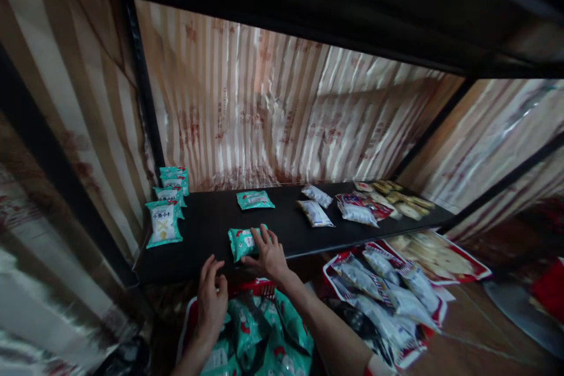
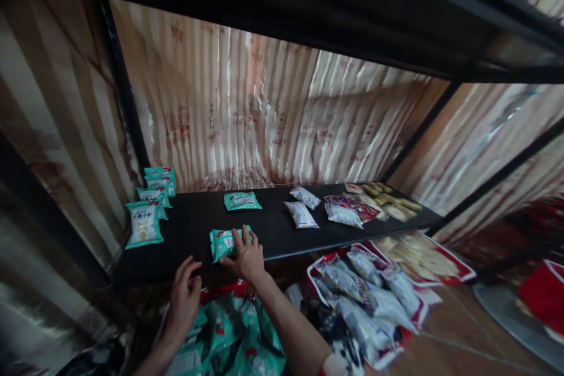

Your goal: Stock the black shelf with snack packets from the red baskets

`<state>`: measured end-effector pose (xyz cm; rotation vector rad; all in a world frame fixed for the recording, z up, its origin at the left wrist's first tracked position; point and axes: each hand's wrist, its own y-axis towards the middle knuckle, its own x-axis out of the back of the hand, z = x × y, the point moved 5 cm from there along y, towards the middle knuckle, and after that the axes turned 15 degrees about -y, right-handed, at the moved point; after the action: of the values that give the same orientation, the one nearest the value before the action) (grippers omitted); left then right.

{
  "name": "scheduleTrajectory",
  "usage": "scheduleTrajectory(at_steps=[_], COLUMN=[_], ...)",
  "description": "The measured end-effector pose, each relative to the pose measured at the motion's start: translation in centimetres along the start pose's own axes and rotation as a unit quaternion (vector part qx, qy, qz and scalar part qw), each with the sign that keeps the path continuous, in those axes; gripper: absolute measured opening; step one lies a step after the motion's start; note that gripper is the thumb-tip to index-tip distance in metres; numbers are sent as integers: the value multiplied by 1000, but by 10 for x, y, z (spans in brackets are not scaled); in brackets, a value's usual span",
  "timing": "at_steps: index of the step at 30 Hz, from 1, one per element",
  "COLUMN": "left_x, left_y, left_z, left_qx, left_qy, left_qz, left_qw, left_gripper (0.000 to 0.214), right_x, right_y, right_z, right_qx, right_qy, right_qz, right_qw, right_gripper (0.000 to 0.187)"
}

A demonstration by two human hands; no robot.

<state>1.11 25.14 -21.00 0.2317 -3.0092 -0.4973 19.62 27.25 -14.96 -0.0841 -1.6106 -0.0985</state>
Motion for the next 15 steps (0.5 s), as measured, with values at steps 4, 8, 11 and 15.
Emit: scheduleTrajectory(at_steps=[4, 8, 11, 15], left_x=[-3, -1, -2, -7], left_y=[-20, -22, -22, -28], left_z=[7, 6, -5, -19], left_qx=[92, 221, 232, 248], left_qy=[-34, -79, -111, -191], left_qz=[19, 26, 27, 9], left_qw=[995, 972, 966, 950], left_gripper=[30, 39, 43, 59], right_x=[-3, -2, 5, 20], right_y=[-4, -12, -23, -45], right_z=[8, 20, 33, 49], right_qx=[43, 61, 83, 79], right_qy=[-28, -28, -6, 12], right_qz=[-3, -35, -52, -55], right_qw=[999, 997, 995, 995], right_gripper=[84, 70, 65, 62])
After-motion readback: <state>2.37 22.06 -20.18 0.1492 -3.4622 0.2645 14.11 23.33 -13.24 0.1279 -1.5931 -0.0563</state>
